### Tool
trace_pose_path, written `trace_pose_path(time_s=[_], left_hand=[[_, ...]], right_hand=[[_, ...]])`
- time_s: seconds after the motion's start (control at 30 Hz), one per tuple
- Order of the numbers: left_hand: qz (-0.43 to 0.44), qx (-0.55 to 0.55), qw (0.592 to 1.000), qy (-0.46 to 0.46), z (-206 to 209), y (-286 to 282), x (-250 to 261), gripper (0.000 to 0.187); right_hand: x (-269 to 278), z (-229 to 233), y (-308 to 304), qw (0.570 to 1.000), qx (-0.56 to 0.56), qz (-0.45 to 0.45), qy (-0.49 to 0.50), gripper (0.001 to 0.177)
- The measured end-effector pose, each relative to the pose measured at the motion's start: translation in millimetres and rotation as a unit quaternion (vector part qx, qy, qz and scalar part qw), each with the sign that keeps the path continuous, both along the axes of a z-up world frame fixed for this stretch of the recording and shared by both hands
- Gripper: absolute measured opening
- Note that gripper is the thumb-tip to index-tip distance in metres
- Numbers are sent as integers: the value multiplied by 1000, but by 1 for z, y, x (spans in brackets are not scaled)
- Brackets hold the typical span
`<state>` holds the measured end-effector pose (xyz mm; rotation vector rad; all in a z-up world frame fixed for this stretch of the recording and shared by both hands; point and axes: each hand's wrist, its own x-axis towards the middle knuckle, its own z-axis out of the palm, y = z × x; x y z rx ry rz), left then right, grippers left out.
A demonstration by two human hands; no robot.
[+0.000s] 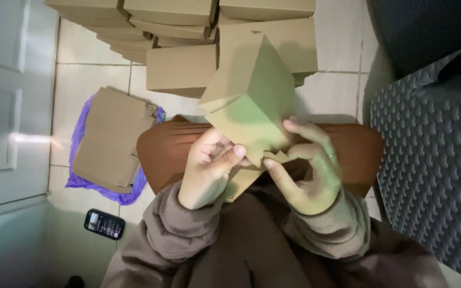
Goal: Folding flat cardboard templates into 3D boxes for packaging.
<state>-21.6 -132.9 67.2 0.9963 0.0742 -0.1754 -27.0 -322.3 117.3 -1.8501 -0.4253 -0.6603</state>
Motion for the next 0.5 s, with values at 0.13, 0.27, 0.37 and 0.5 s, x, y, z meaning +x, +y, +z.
trace_pose_path(time_s=[0.13,0.27,0.37,0.5], left_hand=[[6,63,998,-12,-24,10,3,21],[-10,10,1000,-2,42,-7,5,24],[-57,19,998,-16,55,-8,3,26],[-88,193,974,-79,34,5,0,37]], right_hand=[[2,-4,-3,1000,5,12,-11,25],[1,-7,-7,998,50,33,-1,17],[1,-10,-9,999,29,15,-22,20],[-2,-15,-10,999,0,18,-37,25]])
